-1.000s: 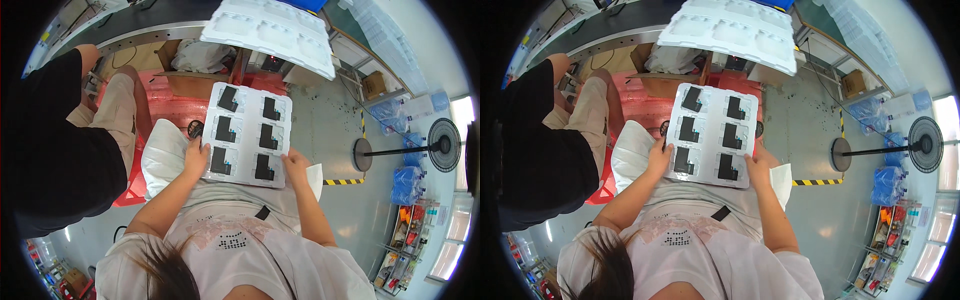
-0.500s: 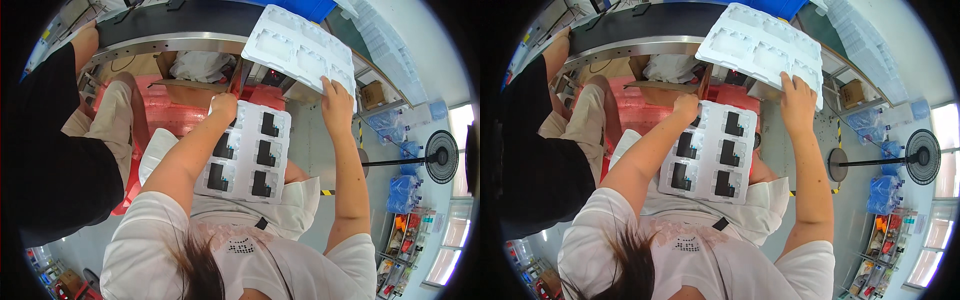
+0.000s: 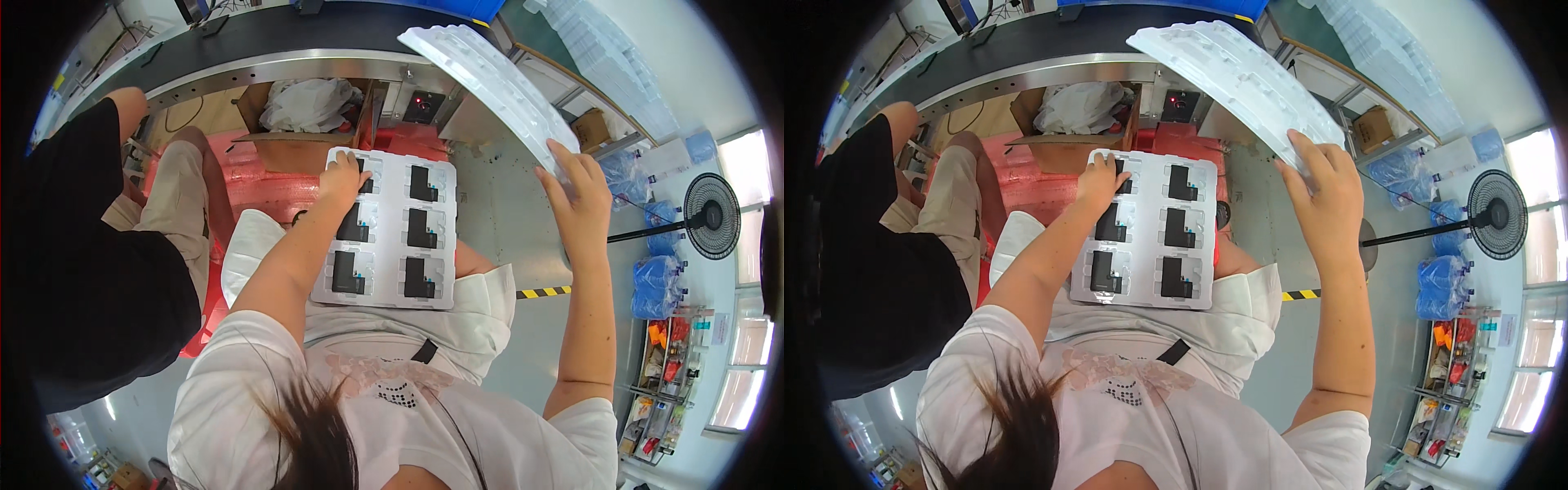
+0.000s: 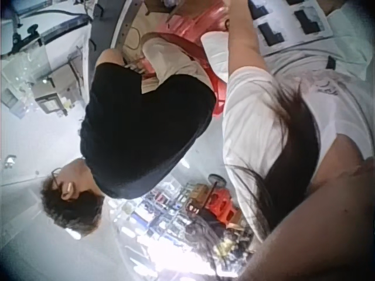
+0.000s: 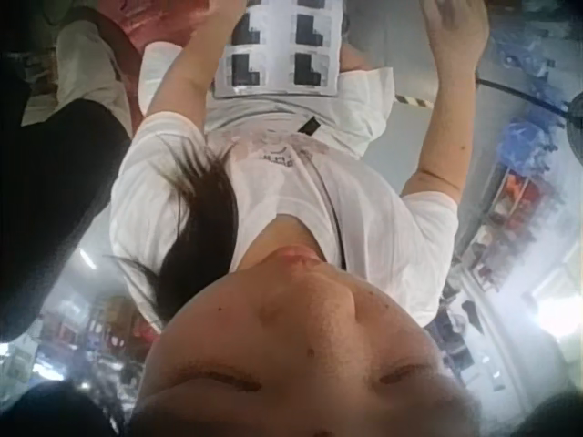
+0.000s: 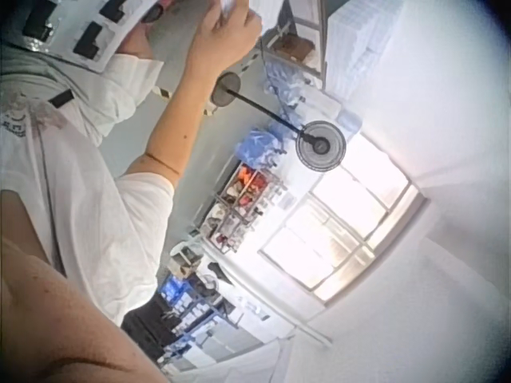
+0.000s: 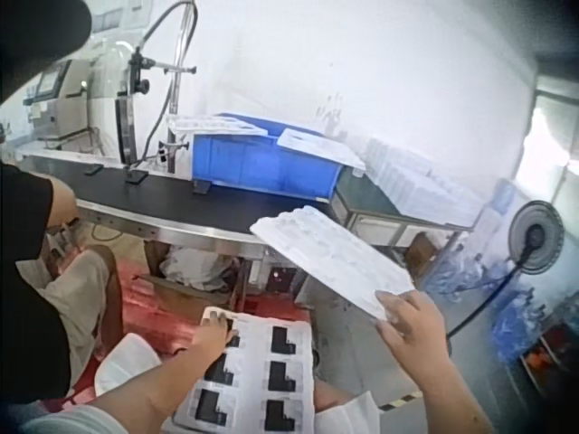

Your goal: The person places small black electronic components into a white foam tray. They repeatedly pick up the components and insert them into designated slots, then lift the tray to place it into a blue bin on the table. The process is repeated for multiple components throughout the clip.

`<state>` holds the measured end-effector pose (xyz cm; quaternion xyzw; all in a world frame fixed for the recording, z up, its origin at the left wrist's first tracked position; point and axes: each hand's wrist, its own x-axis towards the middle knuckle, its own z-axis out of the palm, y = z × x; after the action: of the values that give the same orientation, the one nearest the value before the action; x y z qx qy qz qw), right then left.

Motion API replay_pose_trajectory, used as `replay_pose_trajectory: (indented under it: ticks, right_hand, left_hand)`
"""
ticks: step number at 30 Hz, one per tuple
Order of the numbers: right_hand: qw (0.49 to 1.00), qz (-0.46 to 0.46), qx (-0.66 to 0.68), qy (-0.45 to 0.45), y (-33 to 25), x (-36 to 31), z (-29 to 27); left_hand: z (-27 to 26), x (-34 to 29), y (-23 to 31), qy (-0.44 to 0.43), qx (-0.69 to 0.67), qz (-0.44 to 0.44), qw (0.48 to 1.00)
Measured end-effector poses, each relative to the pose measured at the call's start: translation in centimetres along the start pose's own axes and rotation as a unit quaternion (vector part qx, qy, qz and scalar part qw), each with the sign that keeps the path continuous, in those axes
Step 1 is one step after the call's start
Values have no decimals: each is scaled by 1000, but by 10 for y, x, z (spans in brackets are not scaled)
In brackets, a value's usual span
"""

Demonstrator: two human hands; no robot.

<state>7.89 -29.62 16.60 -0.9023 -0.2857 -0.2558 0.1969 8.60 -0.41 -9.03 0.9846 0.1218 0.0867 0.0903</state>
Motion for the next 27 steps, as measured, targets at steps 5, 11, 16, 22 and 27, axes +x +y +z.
replay_pose_trajectory:
  ticks: [5, 11, 16, 22, 27]
  right_hand:
    - [985, 147, 76, 48, -18, -26, -37]
    - [951, 278, 123, 49, -45, -94, -67]
    - [936, 250, 206, -135, -123, -159, 2]
    - [921, 96, 241, -289, -148, -154, 74]
    - [890, 68, 297, -340, -105, -104, 77]
  left_hand:
    - [9, 17, 2, -38, -75, -71, 994]
    - [-70, -20, 38, -91, -582, -114, 800]
    - [-150, -119, 87, -229, -803, -28, 549]
    - [-52, -101, -8, -91, -509, -114, 848]
    - [-9, -90, -41, 47, -256, -94, 961]
